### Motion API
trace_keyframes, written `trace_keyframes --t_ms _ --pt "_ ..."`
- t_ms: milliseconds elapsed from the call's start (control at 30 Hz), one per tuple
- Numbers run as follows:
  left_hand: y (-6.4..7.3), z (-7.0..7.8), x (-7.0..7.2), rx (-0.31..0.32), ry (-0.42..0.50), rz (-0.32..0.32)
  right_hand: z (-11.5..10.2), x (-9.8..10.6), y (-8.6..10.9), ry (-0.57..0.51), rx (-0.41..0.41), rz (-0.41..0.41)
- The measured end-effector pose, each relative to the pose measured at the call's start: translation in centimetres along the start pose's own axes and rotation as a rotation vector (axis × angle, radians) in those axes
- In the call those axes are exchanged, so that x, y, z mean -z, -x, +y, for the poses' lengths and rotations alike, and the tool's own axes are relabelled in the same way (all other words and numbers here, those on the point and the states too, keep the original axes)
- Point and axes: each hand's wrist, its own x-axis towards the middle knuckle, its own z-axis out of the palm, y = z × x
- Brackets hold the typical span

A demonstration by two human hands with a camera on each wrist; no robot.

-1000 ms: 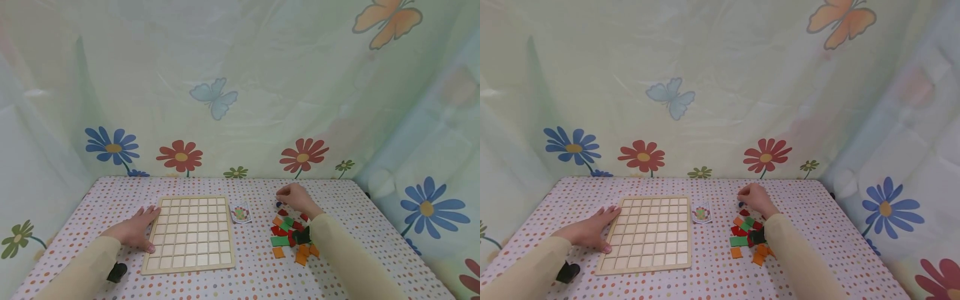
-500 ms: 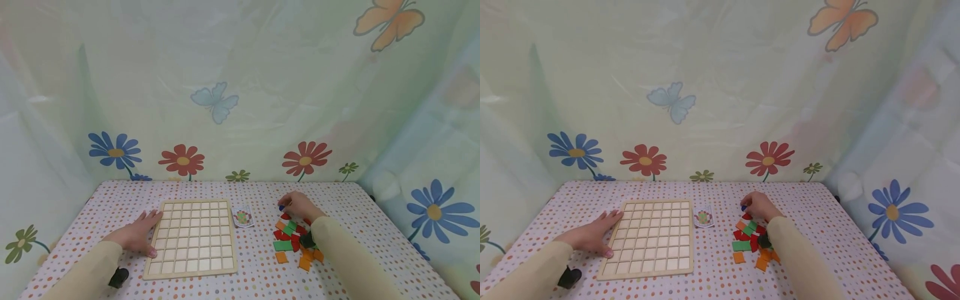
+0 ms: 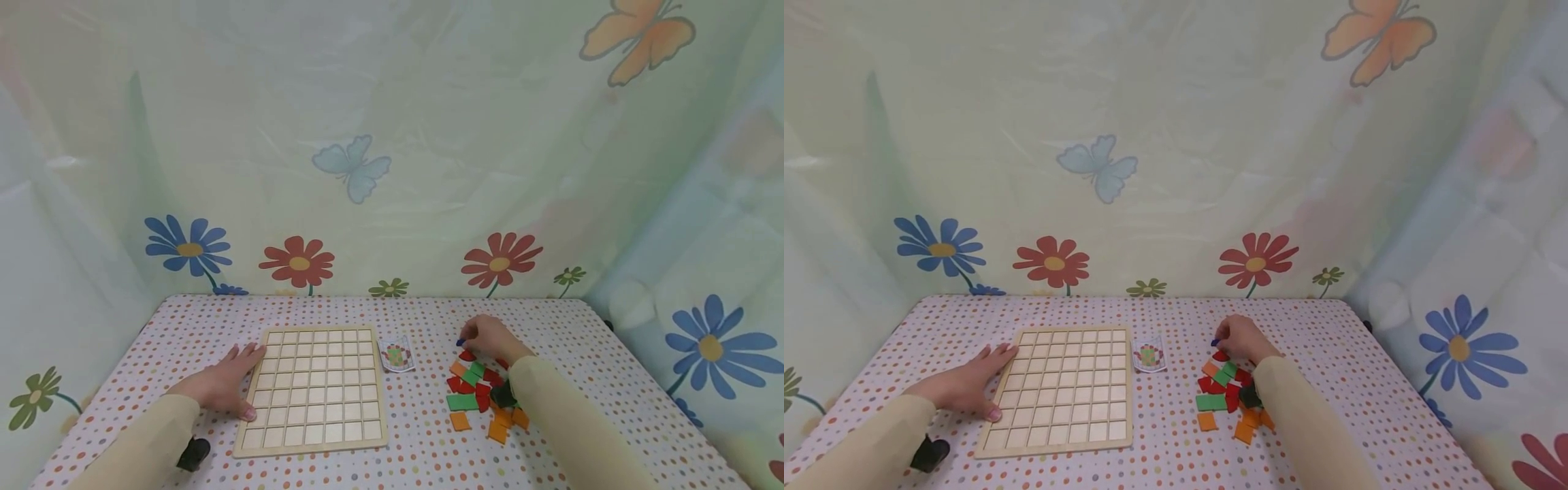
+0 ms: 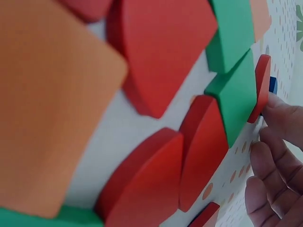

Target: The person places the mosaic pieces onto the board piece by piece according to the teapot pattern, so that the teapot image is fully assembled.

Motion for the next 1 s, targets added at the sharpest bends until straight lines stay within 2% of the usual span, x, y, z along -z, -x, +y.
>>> trace_keyframes --t_ms 233,400,633,1000 --pt "-0.1 -0.1 -0.2 -0.005 0.006 -0.004 0.1 0.1 0.4 -0.028 -0.005 0.008" --pt "-0.1 -0.3 -0.1 -0.002 0.009 0.0 -1.1 0.4 0.4 -0.062 0.042 0.03" --pt "-0.1 -0.5 0.0 0.002 0.011 0.005 -5.4 -0.2 0.0 -0.103 0.118 0.036" --pt "-0.4 -0.4 -0.2 0.02 -0.019 0.001 -12.8 -2.7 -0.8 -0.167 0.263 -0.04"
